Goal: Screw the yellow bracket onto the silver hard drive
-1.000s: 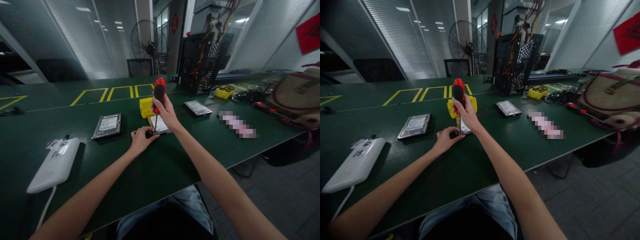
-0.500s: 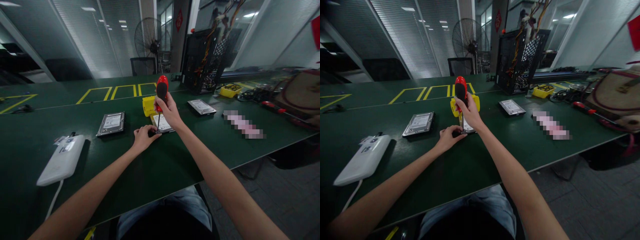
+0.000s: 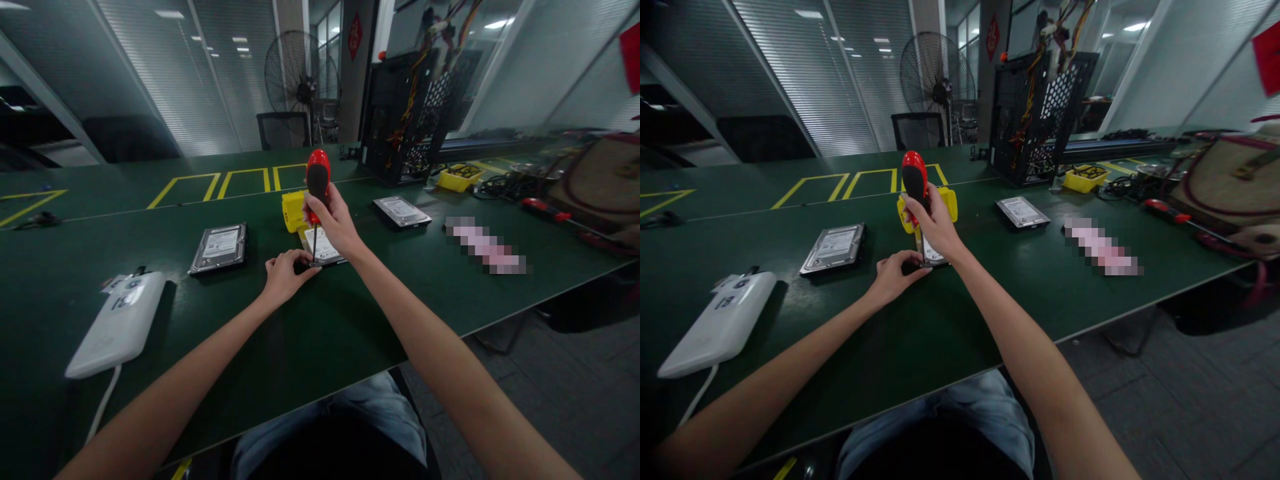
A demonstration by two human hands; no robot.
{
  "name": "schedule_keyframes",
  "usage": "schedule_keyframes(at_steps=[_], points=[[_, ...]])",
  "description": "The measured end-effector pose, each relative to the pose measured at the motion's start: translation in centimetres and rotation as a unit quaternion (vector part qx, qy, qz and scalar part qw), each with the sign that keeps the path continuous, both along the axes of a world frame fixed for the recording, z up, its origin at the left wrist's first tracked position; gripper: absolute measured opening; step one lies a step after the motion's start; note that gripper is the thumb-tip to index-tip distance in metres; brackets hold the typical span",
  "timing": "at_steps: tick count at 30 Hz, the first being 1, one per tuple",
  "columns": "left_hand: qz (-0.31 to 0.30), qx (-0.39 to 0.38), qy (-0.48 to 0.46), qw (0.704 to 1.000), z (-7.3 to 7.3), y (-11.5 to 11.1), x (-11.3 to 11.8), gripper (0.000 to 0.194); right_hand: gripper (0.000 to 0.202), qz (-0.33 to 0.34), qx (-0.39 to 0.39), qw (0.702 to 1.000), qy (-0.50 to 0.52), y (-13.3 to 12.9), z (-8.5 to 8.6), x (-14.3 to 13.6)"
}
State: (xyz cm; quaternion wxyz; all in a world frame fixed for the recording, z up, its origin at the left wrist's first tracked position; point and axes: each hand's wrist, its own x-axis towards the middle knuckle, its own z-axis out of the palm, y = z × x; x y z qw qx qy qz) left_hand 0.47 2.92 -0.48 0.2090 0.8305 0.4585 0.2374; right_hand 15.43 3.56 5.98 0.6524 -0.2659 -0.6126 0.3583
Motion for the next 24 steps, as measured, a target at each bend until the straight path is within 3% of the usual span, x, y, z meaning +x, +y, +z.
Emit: schedule_keyframes(at_steps=[16,24], points=[[0.000,0.008,-0.005,1.000,-0.39,0.38,0.01,0.024,0.036,-0.011,-0.052,0.999,-0.002,-0.11,0.19,0.07],[0.003,0.015,-0.001,1.000,-0.37,0.23,-0.01,0.023,0.024,0.071,-0.075,0.995,0.012,-0.34,0.22,0.03]])
